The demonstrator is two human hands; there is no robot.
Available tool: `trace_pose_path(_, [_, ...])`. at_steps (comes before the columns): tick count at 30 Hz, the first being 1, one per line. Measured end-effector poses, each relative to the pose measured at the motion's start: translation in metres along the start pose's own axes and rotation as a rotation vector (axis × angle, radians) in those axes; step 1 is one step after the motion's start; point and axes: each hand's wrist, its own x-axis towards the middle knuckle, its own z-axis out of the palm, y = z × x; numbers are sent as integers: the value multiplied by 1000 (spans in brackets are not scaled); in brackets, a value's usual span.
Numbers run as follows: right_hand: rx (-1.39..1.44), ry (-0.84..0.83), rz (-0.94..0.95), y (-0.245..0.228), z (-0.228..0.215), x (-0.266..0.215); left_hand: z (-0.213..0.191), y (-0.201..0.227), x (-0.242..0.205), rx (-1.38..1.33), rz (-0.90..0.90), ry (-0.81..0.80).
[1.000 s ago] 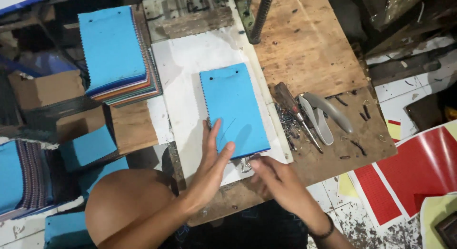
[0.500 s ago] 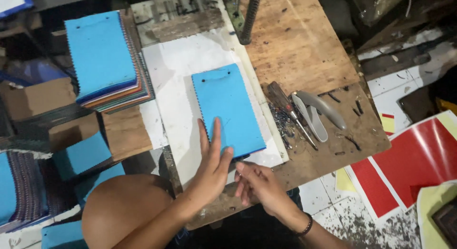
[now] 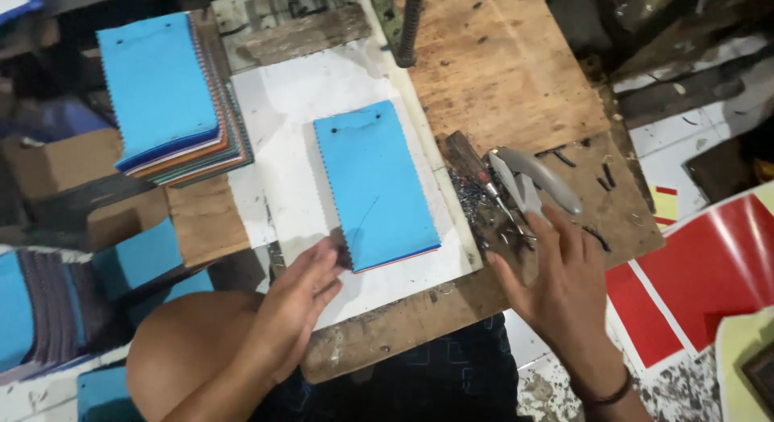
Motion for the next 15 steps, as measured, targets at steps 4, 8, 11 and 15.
trace_pose_path(4, [335,200,-587,-49,1,24,0,1,-1,-31,-68,-16])
trace_pose_path(8, [82,287,-767,-80,22,40,-25,-60,19,122,378,-68])
trace_pose_path(11, [-129,251,-881,-74,31,51,-16,-64,-15,887,1016,34])
trace_pose_path(15, [-70,80,-896,-76,21,57,-3,-92,-16,1291,1189,124])
